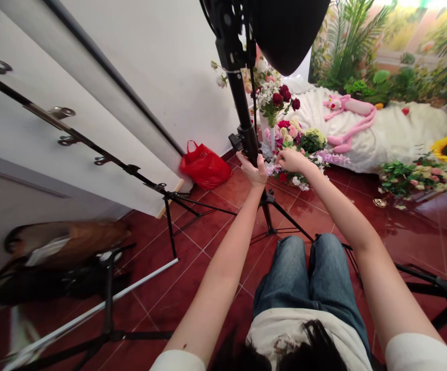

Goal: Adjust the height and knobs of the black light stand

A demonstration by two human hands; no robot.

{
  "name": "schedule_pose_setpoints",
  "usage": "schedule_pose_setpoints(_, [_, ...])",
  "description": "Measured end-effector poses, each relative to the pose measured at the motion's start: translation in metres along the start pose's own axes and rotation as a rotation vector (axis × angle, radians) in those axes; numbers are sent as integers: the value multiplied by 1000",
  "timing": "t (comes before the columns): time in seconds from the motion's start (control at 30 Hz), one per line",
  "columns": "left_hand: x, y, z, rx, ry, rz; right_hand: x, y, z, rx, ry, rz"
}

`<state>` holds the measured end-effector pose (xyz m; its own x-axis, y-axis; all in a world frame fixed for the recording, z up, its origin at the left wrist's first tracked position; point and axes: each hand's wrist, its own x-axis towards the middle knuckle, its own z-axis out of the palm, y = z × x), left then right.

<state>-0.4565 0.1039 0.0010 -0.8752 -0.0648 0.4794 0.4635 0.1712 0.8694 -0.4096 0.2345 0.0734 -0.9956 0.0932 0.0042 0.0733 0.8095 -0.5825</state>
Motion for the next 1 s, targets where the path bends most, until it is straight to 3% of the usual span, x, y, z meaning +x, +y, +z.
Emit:
schedule_pose_setpoints(0.1, [0, 3, -3, 17, -19, -10, -2, -22, -8, 180, 109, -130])
schedule_pose_setpoints(0.23, [4, 3, -2, 72, -17, -24, 2, -66, 5, 275, 182, -263])
schedule_pose_setpoints(0.43, [14, -1, 2, 160, 7, -137, 6, -99, 37, 60, 394, -57])
schedule_pose_setpoints(0.57, [15, 2, -1, 129, -2, -139, 7, -106, 37, -16, 486, 27])
schedule_pose_setpoints(0.67, [12, 8, -3, 108, -3, -83, 11, -115, 20, -63, 515, -26])
schedule_pose_setpoints(0.8, [9, 14, -1, 111, 49, -45, 21, -135, -22, -76, 509, -177])
schedule_pose_setpoints(1.0, [7, 15, -2, 86, 50, -36, 31, -171, -76, 33, 644, -323])
